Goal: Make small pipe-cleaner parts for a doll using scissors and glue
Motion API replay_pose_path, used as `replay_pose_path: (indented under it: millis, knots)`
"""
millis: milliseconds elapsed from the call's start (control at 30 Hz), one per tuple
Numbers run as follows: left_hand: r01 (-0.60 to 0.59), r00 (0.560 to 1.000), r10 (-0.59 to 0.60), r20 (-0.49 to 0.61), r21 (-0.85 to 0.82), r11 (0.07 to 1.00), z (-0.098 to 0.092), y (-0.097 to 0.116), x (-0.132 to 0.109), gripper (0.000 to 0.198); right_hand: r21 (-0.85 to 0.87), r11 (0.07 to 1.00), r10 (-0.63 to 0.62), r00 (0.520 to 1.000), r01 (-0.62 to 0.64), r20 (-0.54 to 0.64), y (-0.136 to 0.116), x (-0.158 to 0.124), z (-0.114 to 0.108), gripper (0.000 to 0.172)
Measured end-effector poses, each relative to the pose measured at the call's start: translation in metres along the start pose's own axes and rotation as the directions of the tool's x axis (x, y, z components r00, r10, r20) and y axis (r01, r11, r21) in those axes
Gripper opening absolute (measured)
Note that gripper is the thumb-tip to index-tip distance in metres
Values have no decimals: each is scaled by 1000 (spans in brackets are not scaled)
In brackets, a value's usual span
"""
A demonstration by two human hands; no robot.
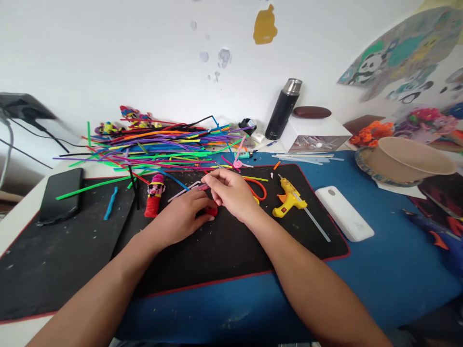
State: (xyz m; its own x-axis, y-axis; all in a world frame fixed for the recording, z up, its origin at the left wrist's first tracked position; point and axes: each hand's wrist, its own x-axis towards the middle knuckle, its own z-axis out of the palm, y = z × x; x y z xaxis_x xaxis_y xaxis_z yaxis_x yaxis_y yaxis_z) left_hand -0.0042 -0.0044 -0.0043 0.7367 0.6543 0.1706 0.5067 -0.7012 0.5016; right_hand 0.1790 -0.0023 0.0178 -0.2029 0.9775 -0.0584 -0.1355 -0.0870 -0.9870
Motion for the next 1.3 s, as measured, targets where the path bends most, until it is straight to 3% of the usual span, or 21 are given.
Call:
replay_pose_path:
  millis: [333, 600, 767, 867, 1000, 1167, 1300]
  knots:
    - [-3, 1000, 3, 16, -34, 999, 5, -3, 1, 8, -6, 1000, 15, 1000, -15, 7, 3, 1, 0, 15]
    - [106, 994, -107, -28, -41, 994, -14, -8, -5, 12, -30, 999, 29, 1000, -29, -3, 1, 1, -3, 19]
    - [50, 999, -50, 20, 21, 999, -17, -9, -6, 8, -174, 985, -15, 1000, 13, -10, -3, 3, -13, 20]
    - [45, 999, -46, 18, 48, 998, -17, -9, -5, 6, -451, 892, -39, 999, 40, 12, -8, 1, -19, 21]
    - [21, 1000, -22, 17, 70, 997, -16, -9, -5, 4, -772, 633, 27, 995, 58, 97, -16, -5, -22, 19]
    - [-2, 1000, 1, 21, 73, 997, -15, -7, -3, 7, -921, 378, 120, 981, 95, 151, -19, -10, -20, 16]
    - [1, 1000, -1, -1, 67, 998, -15, -7, -3, 11, -937, 329, 161, 971, 114, 174, -21, -11, -22, 15]
